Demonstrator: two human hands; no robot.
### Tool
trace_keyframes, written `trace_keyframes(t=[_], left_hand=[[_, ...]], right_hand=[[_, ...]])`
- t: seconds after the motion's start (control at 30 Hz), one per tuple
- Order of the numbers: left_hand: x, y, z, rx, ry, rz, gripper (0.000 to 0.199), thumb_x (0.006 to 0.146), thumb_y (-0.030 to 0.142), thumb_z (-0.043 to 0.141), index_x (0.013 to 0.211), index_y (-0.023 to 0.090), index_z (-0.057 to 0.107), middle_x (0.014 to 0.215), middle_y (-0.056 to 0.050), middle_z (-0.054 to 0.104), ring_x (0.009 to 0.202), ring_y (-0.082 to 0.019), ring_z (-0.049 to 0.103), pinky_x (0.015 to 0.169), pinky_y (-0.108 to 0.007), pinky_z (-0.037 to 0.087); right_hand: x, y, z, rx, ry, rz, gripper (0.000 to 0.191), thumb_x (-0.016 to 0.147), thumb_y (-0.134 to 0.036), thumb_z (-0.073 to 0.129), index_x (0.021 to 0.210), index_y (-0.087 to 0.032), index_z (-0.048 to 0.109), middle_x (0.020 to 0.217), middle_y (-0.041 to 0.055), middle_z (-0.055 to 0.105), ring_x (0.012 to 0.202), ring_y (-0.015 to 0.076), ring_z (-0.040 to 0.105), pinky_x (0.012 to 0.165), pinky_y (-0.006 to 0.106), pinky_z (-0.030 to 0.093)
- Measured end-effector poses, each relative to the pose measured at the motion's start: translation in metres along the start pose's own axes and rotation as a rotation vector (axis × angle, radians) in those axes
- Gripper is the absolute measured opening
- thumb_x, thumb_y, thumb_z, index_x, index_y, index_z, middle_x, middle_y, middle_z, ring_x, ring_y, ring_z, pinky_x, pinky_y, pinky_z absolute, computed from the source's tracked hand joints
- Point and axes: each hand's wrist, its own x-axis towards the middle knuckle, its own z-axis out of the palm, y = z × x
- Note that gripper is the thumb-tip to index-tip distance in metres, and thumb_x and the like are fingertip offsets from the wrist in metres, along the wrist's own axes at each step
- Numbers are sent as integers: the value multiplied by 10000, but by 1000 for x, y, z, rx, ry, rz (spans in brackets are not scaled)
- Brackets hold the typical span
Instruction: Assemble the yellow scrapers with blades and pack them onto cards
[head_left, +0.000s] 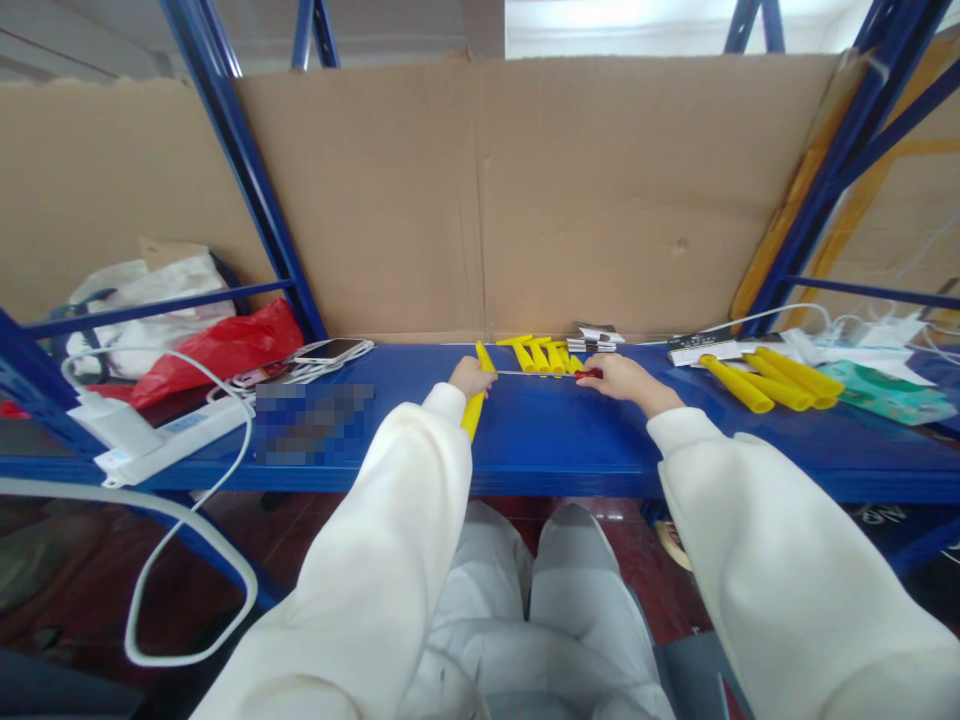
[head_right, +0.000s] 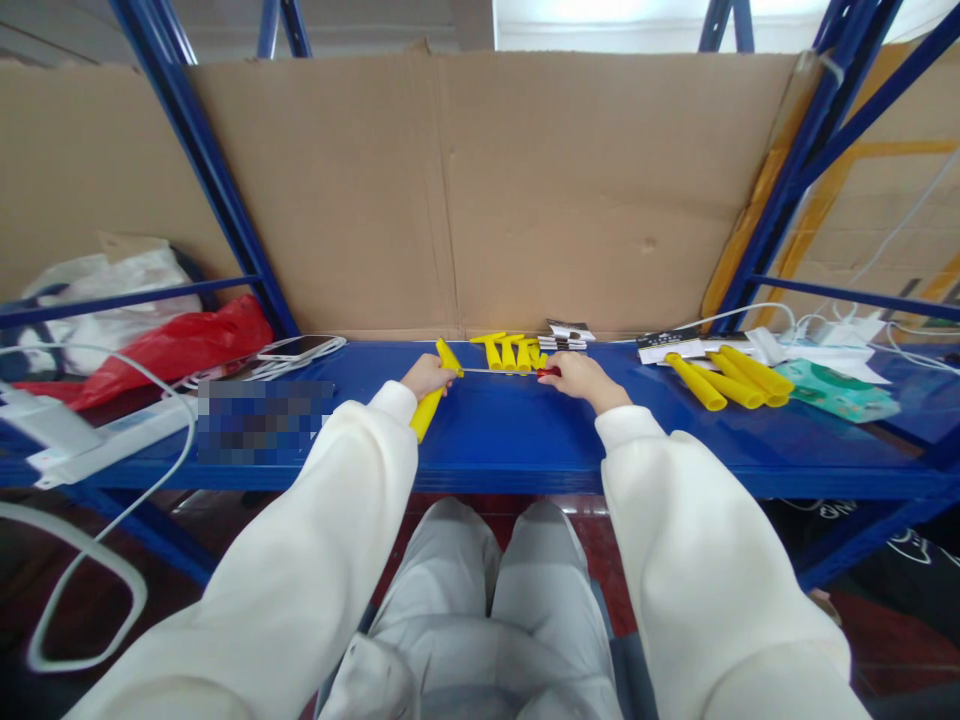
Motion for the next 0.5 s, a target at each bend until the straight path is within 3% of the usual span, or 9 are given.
trace_keyframes(t=[0.27,0.5], left_hand=[[6,-4,2,-3,2,13,260,814,65,623,565,133,591,428,25,522,422,-112,550,504,-216,435],[6,-4,3,-2,-6,14,318,819,63,615,523,152,539,420,29,492,401,-104,522,476,-211,410]], right_hand=[[-1,-3,-1,17,13,48,198,824,-350,698,957,-217,636,840,60,731,699,196,635,598,262,403],[-1,-3,-2,-20,24,3,167,864,-379,641,887,-215,660,840,71,734,719,198,635,614,270,407]])
